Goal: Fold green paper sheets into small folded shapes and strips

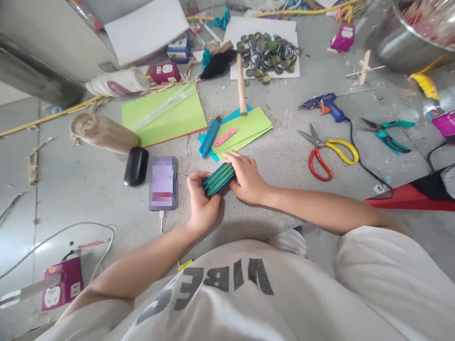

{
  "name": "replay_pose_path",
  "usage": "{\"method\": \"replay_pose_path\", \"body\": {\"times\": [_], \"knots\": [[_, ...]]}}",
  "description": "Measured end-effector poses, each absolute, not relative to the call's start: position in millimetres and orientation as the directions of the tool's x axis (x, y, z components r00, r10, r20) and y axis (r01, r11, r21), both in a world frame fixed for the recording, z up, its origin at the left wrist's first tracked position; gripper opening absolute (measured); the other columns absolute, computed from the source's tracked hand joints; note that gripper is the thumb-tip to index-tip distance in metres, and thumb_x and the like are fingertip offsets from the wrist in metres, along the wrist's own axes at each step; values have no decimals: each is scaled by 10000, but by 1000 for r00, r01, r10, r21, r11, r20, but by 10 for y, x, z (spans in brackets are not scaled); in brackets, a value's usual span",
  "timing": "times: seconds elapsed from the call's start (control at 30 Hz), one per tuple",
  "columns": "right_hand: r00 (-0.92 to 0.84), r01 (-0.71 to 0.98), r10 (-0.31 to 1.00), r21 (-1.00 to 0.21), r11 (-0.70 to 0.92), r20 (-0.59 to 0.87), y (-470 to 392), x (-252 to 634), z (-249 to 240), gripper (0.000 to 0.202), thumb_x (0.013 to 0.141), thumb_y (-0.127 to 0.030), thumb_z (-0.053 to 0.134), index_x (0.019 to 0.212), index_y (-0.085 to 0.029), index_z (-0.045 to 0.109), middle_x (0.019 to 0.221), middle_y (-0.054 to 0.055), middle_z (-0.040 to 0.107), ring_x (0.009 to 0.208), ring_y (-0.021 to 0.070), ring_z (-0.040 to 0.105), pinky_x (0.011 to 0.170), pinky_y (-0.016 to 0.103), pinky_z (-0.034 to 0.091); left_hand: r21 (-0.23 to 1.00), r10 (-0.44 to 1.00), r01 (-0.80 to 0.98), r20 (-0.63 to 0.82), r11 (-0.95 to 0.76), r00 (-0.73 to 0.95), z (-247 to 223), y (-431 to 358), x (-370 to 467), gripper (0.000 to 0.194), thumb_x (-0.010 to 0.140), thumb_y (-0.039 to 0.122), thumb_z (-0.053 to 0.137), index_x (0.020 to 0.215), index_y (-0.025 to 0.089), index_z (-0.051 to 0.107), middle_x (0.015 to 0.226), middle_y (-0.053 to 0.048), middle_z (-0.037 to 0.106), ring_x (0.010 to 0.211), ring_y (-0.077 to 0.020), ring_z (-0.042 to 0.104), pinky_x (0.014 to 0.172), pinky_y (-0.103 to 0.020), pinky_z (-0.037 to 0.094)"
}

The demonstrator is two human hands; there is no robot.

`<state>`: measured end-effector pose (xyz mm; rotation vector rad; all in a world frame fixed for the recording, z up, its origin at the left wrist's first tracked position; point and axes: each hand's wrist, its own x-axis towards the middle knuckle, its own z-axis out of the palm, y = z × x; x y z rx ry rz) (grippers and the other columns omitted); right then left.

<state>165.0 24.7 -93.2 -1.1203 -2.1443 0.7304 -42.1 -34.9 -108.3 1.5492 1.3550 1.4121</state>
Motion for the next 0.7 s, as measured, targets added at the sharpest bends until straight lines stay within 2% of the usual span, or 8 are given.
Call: {"method": "replay_pose_path", "body": {"times": [0.07, 0.13, 0.27, 0.4, 0.47, 0.57, 0.63, 0.7], "knots": [[-480, 505, 847, -716, 481, 231, 254, 1669, -934, 971, 1067, -149, 592, 1965, -265, 243, 1798, 217, 744, 1781, 433, 625, 1409, 793, 489, 929, 946, 256, 304, -268, -110, -1097, -351, -387, 737, 788, 21, 644, 1438, 342, 508, 1353, -79, 622, 1276, -290, 680, 1157, -495, 648], [-506, 493, 838, -729, 476, 205, 262, 1692, -935, 996, 1091, -171, 568, 1998, -256, 165, 1864, 227, 689, 1816, 426, 592, 1429, 807, 475, 926, 937, 249, 323, -284, -135, -1115, -349, -341, 756, 786, 35, 655, 1464, 338, 509, 1362, -83, 611, 1282, -298, 667, 1173, -504, 631], [-518, 533, 849, -735, 419, 108, 278, 1715, -935, 925, 1046, -227, 621, 1944, -188, 405, 1967, 253, 564, 1925, 464, 424, 1494, 829, 410, 916, 914, 250, 362, -314, -181, -1144, -333, -280, 789, 778, 54, 650, 1503, 339, 526, 1358, -73, 607, 1262, -292, 660, 1178, -506, 607], [-469, 549, 881, -758, 351, 68, 305, 1671, -929, 971, 1024, -210, 625, 1969, -203, 407, 2001, 239, 520, 1928, 455, 421, 1517, 848, 369, 912, 923, 263, 358, -314, -140, -1164, -308, -335, 763, 748, 77, 667, 1452, 335, 524, 1344, -78, 623, 1259, -298, 658, 1152, -503, 618], [-481, 551, 875, -757, 351, 56, 318, 1622, -924, 956, 1014, -203, 634, 1952, -166, 447, 1995, 253, 523, 1934, 467, 402, 1525, 853, 353, 913, 927, 280, 347, -298, -143, -1179, -292, -388, 757, 728, 104, 684, 1427, 338, 512, 1342, -73, 630, 1259, -304, 662, 1157, -508, 620], [-487, 535, 871, -765, 359, 68, 323, 1534, -927, 926, 987, -197, 649, 1896, -84, 513, 1944, 297, 575, 1903, 489, 449, 1528, 856, 354, 905, 925, 333, 336, -265, -176, -1199, -270, -471, 716, 716, 172, 713, 1385, 335, 515, 1325, -63, 639, 1239, -312, 677, 1116, -502, 636], [-442, 500, 891, -796, 341, 104, 318, 1494, -937, 952, 989, -188, 653, 1922, -108, 482, 1928, 292, 596, 1869, 476, 507, 1516, 846, 391, 894, 928, 379, 325, -239, -182, -1200, -266, -522, 694, 723, 208, 727, 1376, 332, 528, 1319, -67, 657, 1230, -321, 695, 1100, -517, 649], [-399, 452, 906, -829, 329, 142, 311, 1487, -946, 913, 1009, -168, 632, 1915, -156, 517, 1889, 266, 649, 1820, 458, 575, 1502, 821, 437, 883, 929, 419, 315, -212, -195, -1187, -275, -565, 671, 752, 229, 739, 1385, 337, 545, 1332, -80, 673, 1243, -333, 712, 1078, -527, 660]]}}
